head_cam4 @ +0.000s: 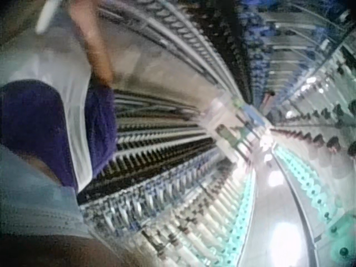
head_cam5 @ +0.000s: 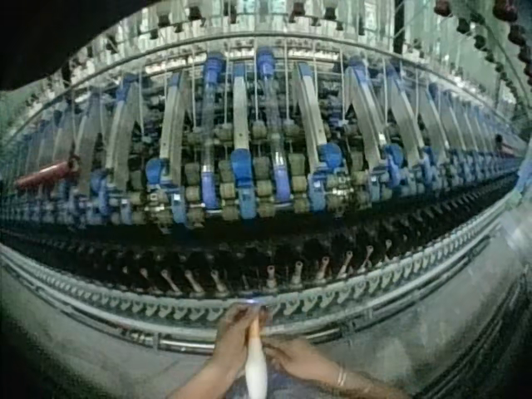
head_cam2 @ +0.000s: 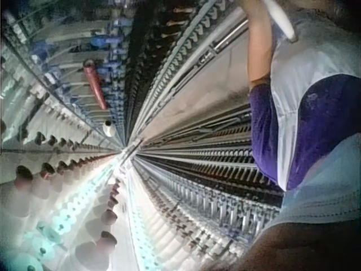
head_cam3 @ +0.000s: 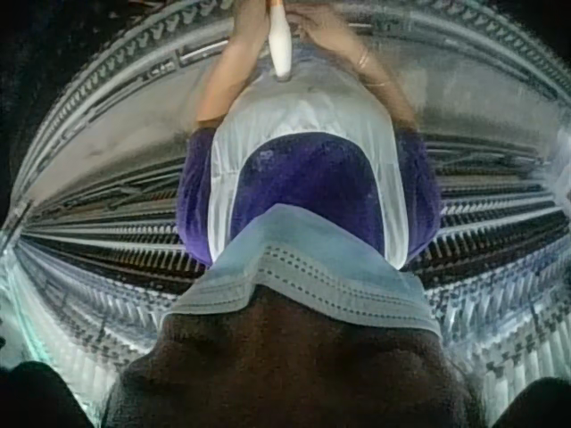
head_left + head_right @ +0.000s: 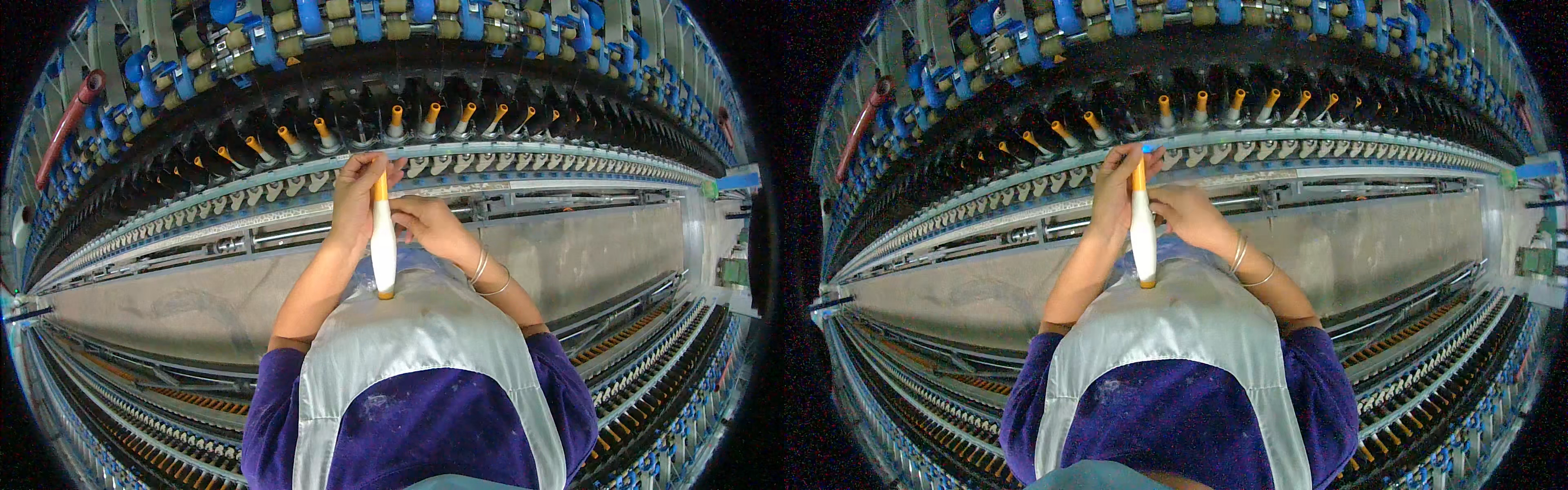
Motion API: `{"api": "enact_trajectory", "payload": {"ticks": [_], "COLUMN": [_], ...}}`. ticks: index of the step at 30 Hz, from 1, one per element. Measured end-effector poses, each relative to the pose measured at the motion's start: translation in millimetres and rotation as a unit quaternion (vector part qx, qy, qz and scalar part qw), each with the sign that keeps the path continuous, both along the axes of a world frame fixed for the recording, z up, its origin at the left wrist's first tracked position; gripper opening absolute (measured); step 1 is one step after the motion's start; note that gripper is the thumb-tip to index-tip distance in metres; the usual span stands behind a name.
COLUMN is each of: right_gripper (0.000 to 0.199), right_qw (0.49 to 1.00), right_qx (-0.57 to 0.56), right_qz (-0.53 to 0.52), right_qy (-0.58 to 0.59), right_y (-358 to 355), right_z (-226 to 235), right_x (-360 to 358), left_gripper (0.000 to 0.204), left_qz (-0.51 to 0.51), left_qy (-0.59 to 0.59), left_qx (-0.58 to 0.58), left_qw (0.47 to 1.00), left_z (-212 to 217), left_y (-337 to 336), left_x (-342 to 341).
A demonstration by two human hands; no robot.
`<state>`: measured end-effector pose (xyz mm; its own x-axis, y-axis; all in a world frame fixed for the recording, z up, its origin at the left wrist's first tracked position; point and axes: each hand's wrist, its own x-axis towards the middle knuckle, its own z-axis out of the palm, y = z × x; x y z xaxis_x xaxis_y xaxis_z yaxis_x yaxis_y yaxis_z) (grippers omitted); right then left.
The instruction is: The person operates a textile machine by inserting small yellow and white cylindrical objects into slots along the machine's frame. They then handle large white spools of thread, placing them onto the machine and adjusting the thread path through guides. The person repeats these actions across multiple stations.
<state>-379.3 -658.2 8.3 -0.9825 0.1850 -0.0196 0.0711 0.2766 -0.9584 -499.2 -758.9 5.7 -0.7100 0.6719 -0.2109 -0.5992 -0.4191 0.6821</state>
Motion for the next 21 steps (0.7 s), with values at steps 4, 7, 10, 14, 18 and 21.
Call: {"api": "enact_trajectory", "payload": {"ticks": [4, 7, 10, 14, 18, 21], "right_gripper": [0.014, 0.013, 0.012, 0.020, 0.020, 0.023], "right_qw": [0.972, 0.984, 0.990, 0.991, 0.986, 0.971], "right_qx": [0.225, 0.148, -0.134, -0.117, 0.117, 0.173], "right_qz": [0.009, -0.004, -0.020, -0.015, 0.050, 0.079], "right_qy": [0.069, 0.097, 0.048, 0.062, 0.104, 0.144], "right_y": [-9.3, -2.3, 8.3, 6.5, -8.2, -11.7], "right_z": [6.1, 9.6, 9.6, 6.7, 12.4, 24.7], "right_x": [-4.7, -1.7, 4.7, 1.8, -13.8, -18.9], "left_gripper": [0.029, 0.035, 0.034, 0.035, 0.036, 0.037], "left_qz": [-0.005, -0.052, -0.034, -0.038, -0.041, -0.007], "left_qy": [-0.066, -0.067, -0.088, -0.081, -0.058, -0.042], "left_qx": [-0.020, 0.032, 0.065, 0.069, 0.052, 0.045], "left_qw": [0.998, 0.996, 0.993, 0.994, 0.996, 0.998], "left_z": [8.6, 8.1, 7.3, 11.1, 17.0, 21.9], "left_y": [-6.7, -12.0, -18.5, -26.6, -28.6, -30.7], "left_x": [0.8, -2.3, -5.7, -5.3, -1.3, 0.1]}}
